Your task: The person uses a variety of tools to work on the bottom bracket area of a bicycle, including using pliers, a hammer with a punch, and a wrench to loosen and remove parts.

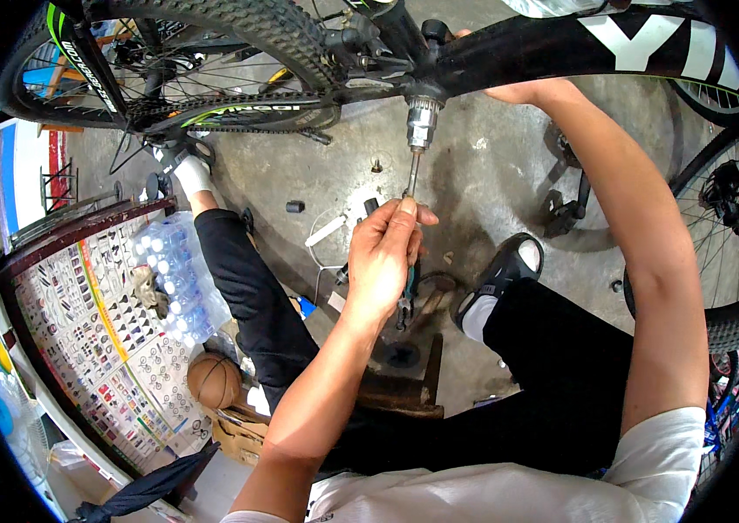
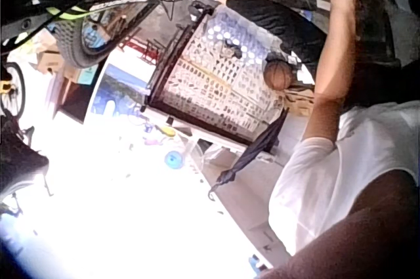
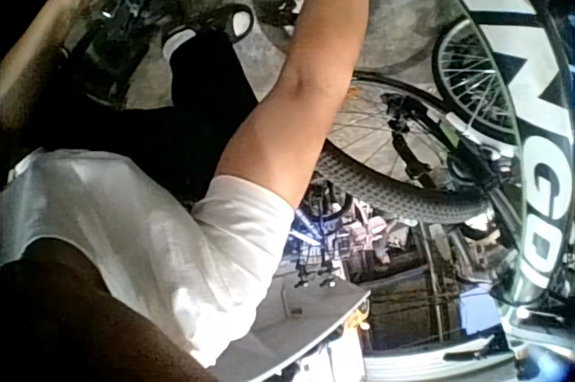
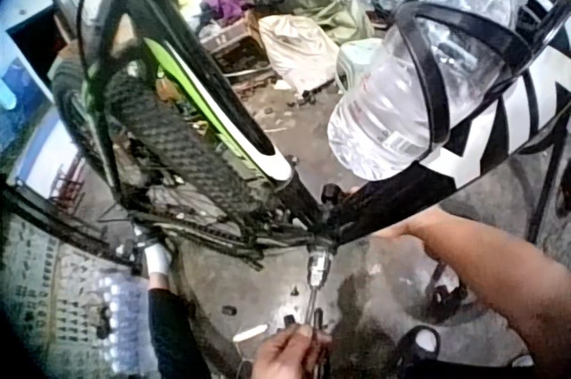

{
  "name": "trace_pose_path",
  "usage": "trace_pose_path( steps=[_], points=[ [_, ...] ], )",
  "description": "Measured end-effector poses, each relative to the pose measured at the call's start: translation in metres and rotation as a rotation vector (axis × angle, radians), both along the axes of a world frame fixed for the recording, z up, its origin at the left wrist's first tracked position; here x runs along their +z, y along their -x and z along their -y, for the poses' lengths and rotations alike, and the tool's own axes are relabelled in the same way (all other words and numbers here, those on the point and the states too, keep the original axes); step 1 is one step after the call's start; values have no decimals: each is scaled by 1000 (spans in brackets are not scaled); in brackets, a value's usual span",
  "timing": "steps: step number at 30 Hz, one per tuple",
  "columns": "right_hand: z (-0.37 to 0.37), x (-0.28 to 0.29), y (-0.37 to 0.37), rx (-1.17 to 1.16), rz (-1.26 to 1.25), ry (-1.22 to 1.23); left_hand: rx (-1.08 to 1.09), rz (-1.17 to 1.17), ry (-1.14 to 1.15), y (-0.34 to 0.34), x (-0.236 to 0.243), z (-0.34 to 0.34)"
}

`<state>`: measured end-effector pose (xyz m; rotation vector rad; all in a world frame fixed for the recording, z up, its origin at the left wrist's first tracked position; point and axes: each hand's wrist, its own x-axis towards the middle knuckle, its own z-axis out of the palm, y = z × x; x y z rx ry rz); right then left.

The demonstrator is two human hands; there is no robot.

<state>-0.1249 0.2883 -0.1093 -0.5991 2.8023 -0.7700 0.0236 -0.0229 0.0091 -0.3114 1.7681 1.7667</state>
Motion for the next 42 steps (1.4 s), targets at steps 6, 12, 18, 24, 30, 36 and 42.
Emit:
trace_pose_path(
  steps=[6,12,18,24,30,36,42],
  points=[
    [8,42,-1,65,39,-200,-5,-4,3,1,-2,2],
    [-8,31,4,102,-16,-263,0,-6,29,-1,-3,1],
    [-38,-24,27,77,-225,-161,-25,-41,96,0,-5,2],
    [-77,-46,38,49,-216,-158,-47,-58,157,1,-6,3],
    [-95,-59,44,18,-201,-159,-44,-61,153,2,-4,0],
    [-102,-64,47,-16,-190,-159,-57,-47,120,4,-2,0],
    [-128,-66,21,-48,-177,-160,-62,-54,131,6,0,-1]
  ],
)
